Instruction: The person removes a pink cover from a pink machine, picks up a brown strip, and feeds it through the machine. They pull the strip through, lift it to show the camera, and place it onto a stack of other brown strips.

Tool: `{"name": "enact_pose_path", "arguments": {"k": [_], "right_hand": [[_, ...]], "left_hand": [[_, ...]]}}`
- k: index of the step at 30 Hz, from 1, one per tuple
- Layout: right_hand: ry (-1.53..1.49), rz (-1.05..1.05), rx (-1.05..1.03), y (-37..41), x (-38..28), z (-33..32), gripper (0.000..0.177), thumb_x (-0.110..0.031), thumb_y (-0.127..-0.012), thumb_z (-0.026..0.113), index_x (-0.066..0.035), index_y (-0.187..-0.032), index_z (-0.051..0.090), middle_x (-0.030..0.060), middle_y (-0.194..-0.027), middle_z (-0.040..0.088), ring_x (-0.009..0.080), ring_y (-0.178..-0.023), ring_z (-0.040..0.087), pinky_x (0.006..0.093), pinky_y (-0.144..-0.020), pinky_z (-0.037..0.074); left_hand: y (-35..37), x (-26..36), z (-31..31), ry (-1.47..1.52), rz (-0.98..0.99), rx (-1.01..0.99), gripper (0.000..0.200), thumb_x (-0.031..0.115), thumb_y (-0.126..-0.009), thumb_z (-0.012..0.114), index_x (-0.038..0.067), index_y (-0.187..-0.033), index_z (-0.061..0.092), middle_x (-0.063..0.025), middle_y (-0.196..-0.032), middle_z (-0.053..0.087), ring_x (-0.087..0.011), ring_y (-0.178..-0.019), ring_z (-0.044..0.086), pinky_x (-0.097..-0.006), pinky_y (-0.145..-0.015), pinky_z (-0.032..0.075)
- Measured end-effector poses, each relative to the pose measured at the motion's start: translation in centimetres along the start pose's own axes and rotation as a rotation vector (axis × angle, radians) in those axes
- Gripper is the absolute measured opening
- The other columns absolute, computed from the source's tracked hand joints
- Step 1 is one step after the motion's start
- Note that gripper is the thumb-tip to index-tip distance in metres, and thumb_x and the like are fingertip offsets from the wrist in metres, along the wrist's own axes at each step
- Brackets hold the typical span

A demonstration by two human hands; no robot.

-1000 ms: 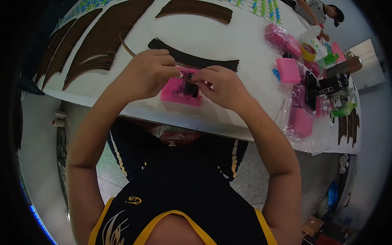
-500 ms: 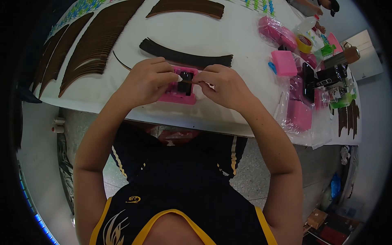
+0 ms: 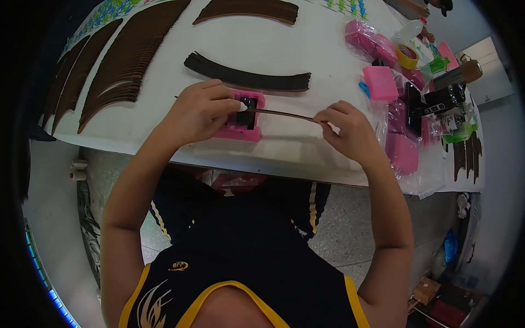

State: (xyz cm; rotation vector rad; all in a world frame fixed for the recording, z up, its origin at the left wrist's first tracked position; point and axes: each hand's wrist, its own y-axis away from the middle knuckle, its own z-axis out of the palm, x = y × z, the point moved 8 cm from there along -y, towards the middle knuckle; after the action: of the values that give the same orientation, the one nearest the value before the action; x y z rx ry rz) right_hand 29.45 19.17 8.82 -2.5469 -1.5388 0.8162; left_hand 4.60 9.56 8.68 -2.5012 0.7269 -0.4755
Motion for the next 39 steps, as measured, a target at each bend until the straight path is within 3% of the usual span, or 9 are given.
{"name": "enact_pose_path", "arguments": {"k": [2,4,26,35,39], "right_hand": [[0.032,0.065,0.0,1.8,1.3,-1.5,0.022,0.006,-0.082,0.072,-0.005,-0.1,0.075,0.0066,-0.091,0.069,0.0206,-0.083,0.068,0.0315,-0.063,0.054],[0.106,0.138,0.038,3.4,2.6,-3.0,0.019,0.008,-0.079,0.07,-0.003,-0.095,0.072,0.0098,-0.088,0.069,0.0278,-0.084,0.067,0.0378,-0.072,0.055],[0.165,0.158,0.098,5.6,4.1,-4.3,0.019,0.008,-0.076,0.069,-0.001,-0.093,0.071,0.01,-0.087,0.069,0.0293,-0.085,0.066,0.0394,-0.076,0.054],[0.324,0.1,0.175,4.0,2.3,-9.8,0.021,0.008,-0.075,0.069,-0.001,-0.094,0.071,0.0091,-0.09,0.067,0.0294,-0.086,0.062,0.0388,-0.077,0.053],[0.459,-0.031,0.229,1.8,-0.2,-14.2,0.021,0.007,-0.077,0.069,-0.001,-0.096,0.07,0.009,-0.092,0.068,0.0279,-0.091,0.063,0.0383,-0.08,0.054]], "left_hand": [[0.0,-0.2,0.1,0.019,-0.002,-0.002,0.022,0.001,-0.077,0.076,0.011,-0.096,0.079,-0.0036,-0.088,0.068,-0.0251,-0.089,0.066,-0.0392,-0.074,0.058],[0.0,-0.3,0.1,0.021,0.0,0.005,0.022,0.001,-0.077,0.076,0.011,-0.096,0.079,-0.0036,-0.089,0.068,-0.0252,-0.089,0.066,-0.0393,-0.074,0.058],[-1.3,0.4,-0.4,-0.033,0.024,-0.1,0.023,0.002,-0.075,0.079,0.013,-0.095,0.08,-0.0029,-0.083,0.065,-0.0241,-0.087,0.064,-0.0381,-0.073,0.057],[-2.6,0.7,0.4,0.144,0.01,-0.041,0.021,-0.003,-0.076,0.075,0.008,-0.094,0.076,-0.0049,-0.076,0.066,-0.0261,-0.082,0.063,-0.0391,-0.073,0.055],[-3.6,1.3,0.5,0.222,-0.041,0.005,0.022,-0.004,-0.077,0.073,0.006,-0.097,0.071,-0.0052,-0.077,0.067,-0.0263,-0.083,0.063,-0.0391,-0.073,0.054]]}}
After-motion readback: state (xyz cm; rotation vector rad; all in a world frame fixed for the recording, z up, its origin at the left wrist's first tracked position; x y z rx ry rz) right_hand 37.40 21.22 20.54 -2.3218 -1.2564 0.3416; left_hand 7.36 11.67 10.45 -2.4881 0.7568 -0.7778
